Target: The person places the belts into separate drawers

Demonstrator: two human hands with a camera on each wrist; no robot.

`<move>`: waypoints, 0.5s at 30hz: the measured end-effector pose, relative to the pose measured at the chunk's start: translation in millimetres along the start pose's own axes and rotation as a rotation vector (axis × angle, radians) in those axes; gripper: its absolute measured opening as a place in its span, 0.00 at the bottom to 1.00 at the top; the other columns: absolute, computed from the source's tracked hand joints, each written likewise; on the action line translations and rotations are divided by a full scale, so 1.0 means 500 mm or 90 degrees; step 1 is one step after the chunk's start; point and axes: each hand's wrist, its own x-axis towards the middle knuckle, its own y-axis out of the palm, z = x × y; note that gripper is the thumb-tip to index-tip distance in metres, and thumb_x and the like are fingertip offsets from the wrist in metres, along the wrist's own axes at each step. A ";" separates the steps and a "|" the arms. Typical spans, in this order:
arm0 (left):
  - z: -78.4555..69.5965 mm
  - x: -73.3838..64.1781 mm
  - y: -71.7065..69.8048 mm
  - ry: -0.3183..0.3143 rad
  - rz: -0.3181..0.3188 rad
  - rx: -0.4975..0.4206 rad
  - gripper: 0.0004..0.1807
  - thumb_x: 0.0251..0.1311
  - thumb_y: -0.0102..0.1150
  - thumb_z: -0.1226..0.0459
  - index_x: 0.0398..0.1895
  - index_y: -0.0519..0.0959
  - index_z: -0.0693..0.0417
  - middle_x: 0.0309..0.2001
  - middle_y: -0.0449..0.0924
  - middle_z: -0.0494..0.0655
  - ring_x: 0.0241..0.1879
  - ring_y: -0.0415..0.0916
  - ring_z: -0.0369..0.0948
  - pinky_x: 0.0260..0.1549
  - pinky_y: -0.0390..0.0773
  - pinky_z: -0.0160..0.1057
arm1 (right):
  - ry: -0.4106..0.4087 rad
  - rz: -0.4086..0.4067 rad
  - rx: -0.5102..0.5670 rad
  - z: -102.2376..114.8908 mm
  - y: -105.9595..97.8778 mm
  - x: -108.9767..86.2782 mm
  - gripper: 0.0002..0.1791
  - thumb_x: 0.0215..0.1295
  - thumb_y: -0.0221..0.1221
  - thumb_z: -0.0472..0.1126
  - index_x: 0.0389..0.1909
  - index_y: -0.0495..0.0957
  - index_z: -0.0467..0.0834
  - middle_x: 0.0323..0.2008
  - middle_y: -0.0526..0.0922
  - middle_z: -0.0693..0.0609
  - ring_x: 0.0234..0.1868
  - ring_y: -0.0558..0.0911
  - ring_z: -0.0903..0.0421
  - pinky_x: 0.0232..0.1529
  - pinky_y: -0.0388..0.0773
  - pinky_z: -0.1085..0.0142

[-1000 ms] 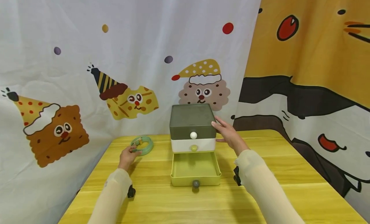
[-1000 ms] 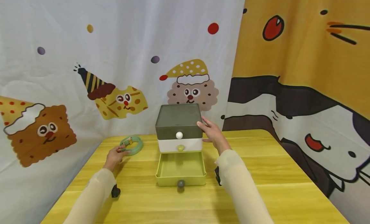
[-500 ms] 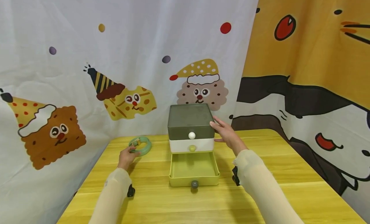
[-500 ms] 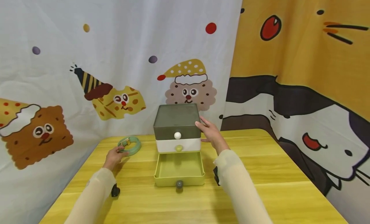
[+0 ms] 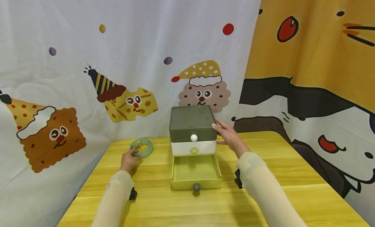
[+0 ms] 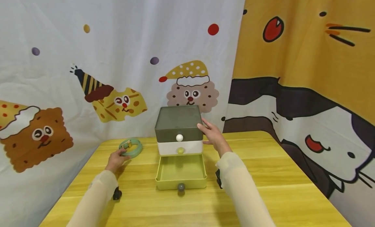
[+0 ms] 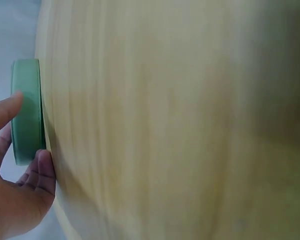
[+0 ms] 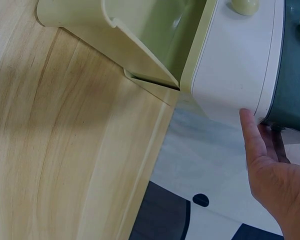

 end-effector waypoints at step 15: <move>0.002 -0.018 -0.003 0.022 -0.012 0.050 0.19 0.57 0.68 0.68 0.48 0.76 0.69 0.54 0.71 0.71 0.52 0.71 0.60 0.53 0.72 0.56 | 0.005 0.009 0.013 0.003 0.002 -0.004 0.38 0.72 0.54 0.59 0.78 0.49 0.64 0.78 0.46 0.48 0.75 0.55 0.43 0.64 0.65 0.41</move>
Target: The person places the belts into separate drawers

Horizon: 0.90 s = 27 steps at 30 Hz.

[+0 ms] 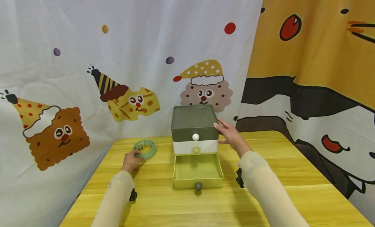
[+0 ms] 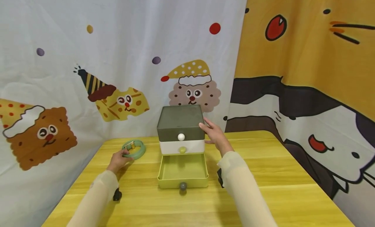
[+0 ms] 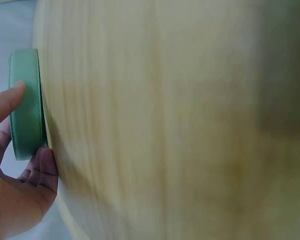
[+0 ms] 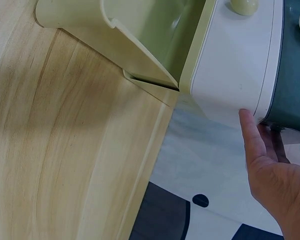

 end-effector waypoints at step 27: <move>-0.006 -0.026 -0.011 0.013 0.031 -0.004 0.16 0.57 0.71 0.65 0.43 0.78 0.65 0.48 0.78 0.62 0.47 0.73 0.54 0.50 0.72 0.54 | -0.004 -0.002 -0.006 -0.002 -0.001 0.003 0.38 0.72 0.54 0.60 0.78 0.49 0.65 0.78 0.47 0.48 0.74 0.57 0.43 0.61 0.70 0.42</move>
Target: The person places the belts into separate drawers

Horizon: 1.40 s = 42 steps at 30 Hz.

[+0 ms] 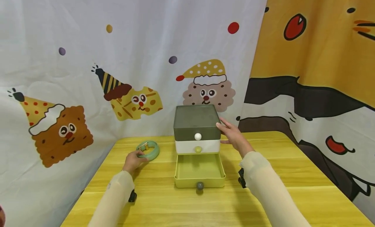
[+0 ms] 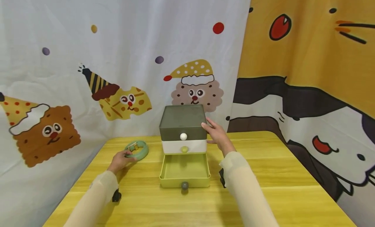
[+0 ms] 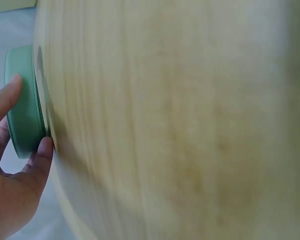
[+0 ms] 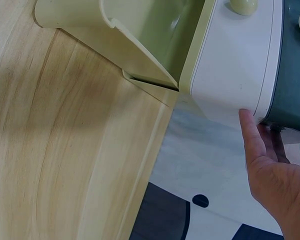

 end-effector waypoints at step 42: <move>-0.040 -0.065 -0.054 0.041 0.060 -0.007 0.16 0.54 0.74 0.54 0.35 0.80 0.53 0.29 0.74 0.48 0.28 0.66 0.43 0.28 0.68 0.40 | 0.011 0.011 -0.004 0.000 -0.004 0.004 0.41 0.71 0.55 0.61 0.79 0.46 0.64 0.79 0.44 0.49 0.75 0.55 0.43 0.62 0.69 0.43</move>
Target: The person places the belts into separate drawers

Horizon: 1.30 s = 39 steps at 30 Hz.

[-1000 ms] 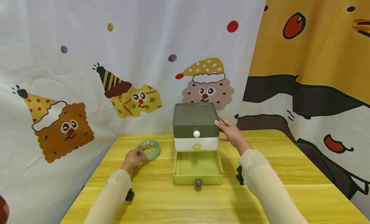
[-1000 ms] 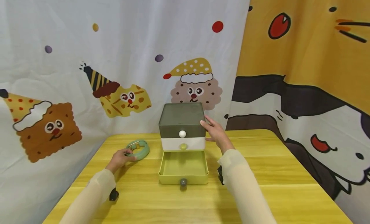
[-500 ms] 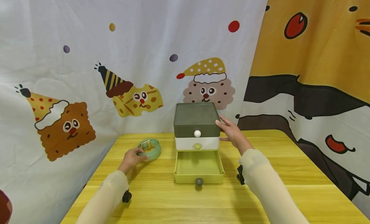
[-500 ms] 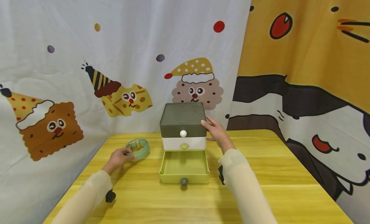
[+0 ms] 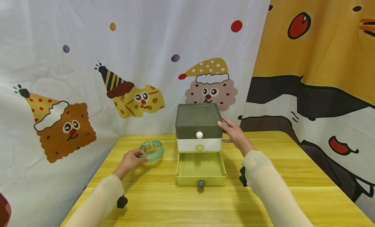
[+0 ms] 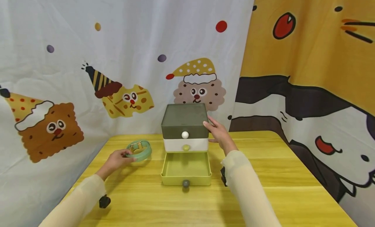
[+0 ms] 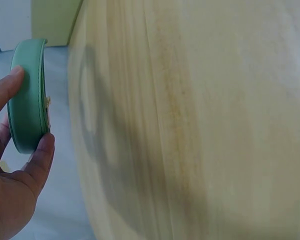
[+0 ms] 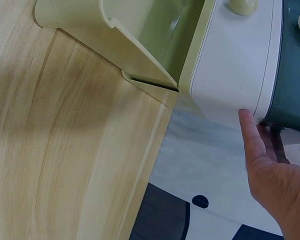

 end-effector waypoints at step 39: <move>-0.108 -0.097 0.002 0.081 0.095 -0.064 0.16 0.51 0.77 0.58 0.38 0.81 0.54 0.43 0.73 0.53 0.38 0.74 0.46 0.35 0.77 0.47 | 0.001 0.002 -0.004 0.003 0.001 -0.005 0.40 0.72 0.54 0.60 0.79 0.46 0.64 0.79 0.44 0.48 0.75 0.54 0.42 0.63 0.67 0.42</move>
